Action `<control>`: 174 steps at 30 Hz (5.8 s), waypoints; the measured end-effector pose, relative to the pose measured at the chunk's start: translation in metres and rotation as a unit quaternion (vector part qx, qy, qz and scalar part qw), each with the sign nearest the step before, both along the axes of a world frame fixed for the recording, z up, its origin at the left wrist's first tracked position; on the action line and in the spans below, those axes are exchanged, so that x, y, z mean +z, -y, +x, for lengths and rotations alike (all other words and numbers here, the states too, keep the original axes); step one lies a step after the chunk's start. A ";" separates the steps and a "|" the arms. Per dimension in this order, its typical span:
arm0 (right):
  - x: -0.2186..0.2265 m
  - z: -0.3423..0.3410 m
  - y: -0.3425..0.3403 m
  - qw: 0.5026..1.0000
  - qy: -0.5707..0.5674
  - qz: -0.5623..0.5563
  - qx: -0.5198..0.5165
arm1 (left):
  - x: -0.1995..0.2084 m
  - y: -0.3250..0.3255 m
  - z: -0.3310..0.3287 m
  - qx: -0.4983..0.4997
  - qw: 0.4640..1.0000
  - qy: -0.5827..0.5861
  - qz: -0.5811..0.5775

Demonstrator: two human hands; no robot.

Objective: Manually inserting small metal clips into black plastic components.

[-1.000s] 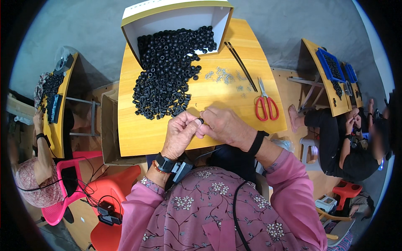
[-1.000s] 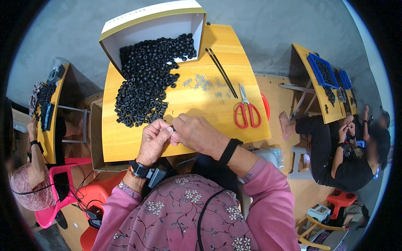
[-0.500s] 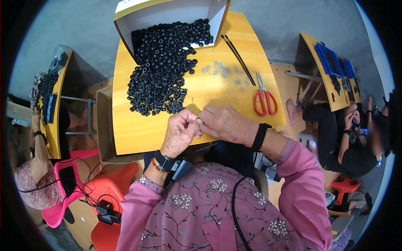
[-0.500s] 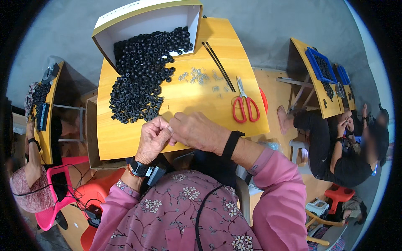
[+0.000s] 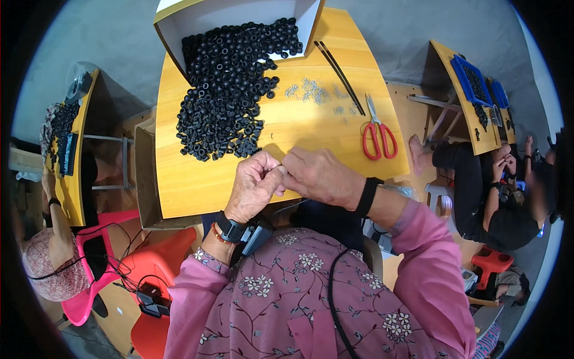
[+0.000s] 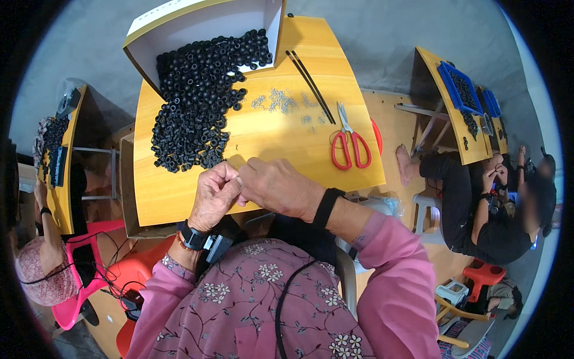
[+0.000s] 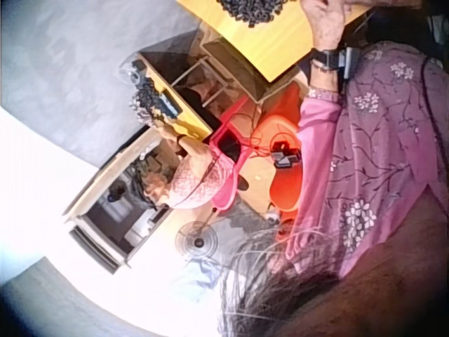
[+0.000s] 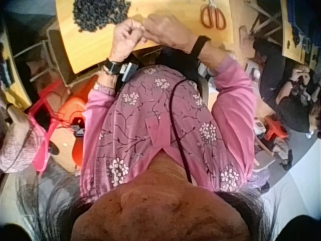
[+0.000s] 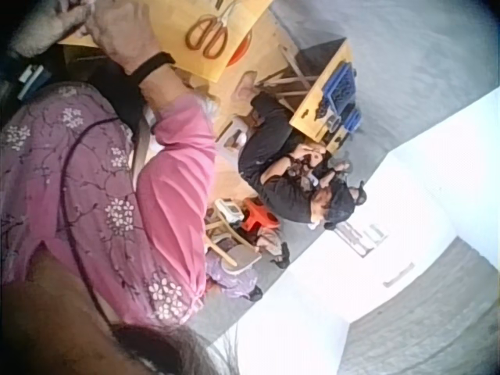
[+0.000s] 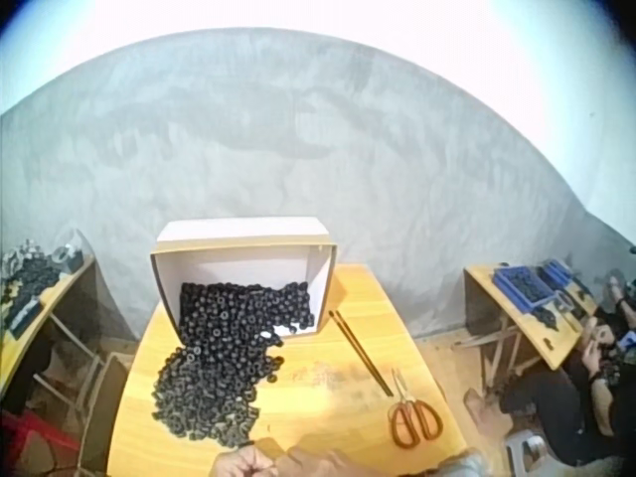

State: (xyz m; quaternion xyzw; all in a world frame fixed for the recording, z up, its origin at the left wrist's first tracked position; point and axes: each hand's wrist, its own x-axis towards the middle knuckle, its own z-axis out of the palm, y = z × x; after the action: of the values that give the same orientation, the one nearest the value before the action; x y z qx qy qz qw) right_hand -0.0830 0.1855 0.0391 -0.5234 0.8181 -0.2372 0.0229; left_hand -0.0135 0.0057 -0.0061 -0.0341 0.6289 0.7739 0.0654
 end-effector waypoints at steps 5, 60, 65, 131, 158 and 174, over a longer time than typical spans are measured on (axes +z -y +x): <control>-0.011 0.004 0.000 0.993 0.061 -0.082 -0.053 | 0.000 0.000 -0.002 -0.005 1.000 0.008 0.025; -0.002 0.004 -0.003 0.992 0.076 -0.065 -0.073 | -0.002 0.003 -0.005 -0.015 0.996 0.022 0.090; 0.005 0.006 -0.001 0.996 0.044 -0.059 -0.059 | -0.006 0.000 -0.004 -0.001 0.997 -0.006 0.072; 0.004 0.012 -0.006 0.834 0.471 -0.232 -0.170 | -0.002 0.000 0.005 -0.056 0.997 -0.052 -0.011; 0.012 -0.009 -0.006 0.947 0.252 -0.197 -0.021 | -0.010 0.009 0.002 -0.089 0.994 -0.036 0.049; 0.017 -0.005 -0.002 0.923 0.318 -0.208 -0.064 | -0.006 0.008 0.002 -0.075 0.996 -0.033 0.034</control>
State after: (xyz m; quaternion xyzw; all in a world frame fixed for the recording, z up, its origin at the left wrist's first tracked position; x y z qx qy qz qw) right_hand -0.0880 0.1878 0.0559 -0.3605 0.7318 -0.5565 0.1574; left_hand -0.0120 -0.0023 -0.0125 0.0406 0.6050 0.7885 0.1034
